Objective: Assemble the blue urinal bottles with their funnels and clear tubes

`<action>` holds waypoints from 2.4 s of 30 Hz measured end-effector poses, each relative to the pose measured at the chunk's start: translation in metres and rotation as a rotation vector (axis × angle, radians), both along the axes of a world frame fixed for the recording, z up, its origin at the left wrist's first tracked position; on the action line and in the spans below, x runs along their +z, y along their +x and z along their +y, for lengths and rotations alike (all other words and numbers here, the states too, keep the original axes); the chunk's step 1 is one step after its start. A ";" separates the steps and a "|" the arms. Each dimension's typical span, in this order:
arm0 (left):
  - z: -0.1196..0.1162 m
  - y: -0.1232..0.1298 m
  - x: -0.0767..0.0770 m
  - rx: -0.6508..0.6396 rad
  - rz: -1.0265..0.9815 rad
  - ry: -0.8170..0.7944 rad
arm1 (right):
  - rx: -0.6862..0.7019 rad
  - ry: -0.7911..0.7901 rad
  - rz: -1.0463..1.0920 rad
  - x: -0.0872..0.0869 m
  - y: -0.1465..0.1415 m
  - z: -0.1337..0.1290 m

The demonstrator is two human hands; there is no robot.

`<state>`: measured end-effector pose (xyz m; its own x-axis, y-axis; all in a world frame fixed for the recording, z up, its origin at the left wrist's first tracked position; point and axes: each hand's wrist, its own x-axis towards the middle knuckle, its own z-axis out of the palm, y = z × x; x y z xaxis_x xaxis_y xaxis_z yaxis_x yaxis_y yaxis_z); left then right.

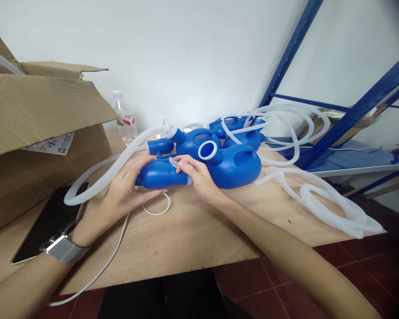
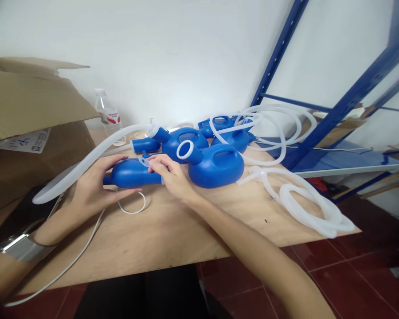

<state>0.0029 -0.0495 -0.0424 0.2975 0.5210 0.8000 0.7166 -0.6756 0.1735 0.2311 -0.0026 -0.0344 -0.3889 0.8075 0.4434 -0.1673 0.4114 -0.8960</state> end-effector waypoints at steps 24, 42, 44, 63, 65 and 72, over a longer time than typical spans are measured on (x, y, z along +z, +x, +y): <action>-0.001 0.014 -0.005 -0.042 -0.259 -0.335 | -0.276 0.212 -0.018 -0.011 -0.008 -0.013; -0.001 0.012 -0.003 -0.041 -0.089 -0.079 | -0.204 0.107 0.035 -0.002 -0.004 -0.003; -0.001 0.013 -0.002 -0.043 -0.077 -0.068 | -0.186 0.160 0.029 -0.002 -0.002 -0.002; -0.005 0.010 -0.007 -0.027 0.039 0.070 | -0.175 -0.055 0.136 0.003 -0.010 -0.006; -0.004 0.008 -0.007 -0.062 0.099 0.119 | -0.187 -0.085 0.142 0.001 -0.010 -0.005; -0.004 0.010 -0.006 -0.116 0.052 0.081 | -0.149 -0.004 0.173 0.001 -0.008 -0.006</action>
<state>0.0127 -0.0532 -0.0484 0.3940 0.4149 0.8201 0.6398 -0.7644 0.0793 0.2226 -0.0090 -0.0331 -0.1837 0.8524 0.4895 -0.2559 0.4393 -0.8611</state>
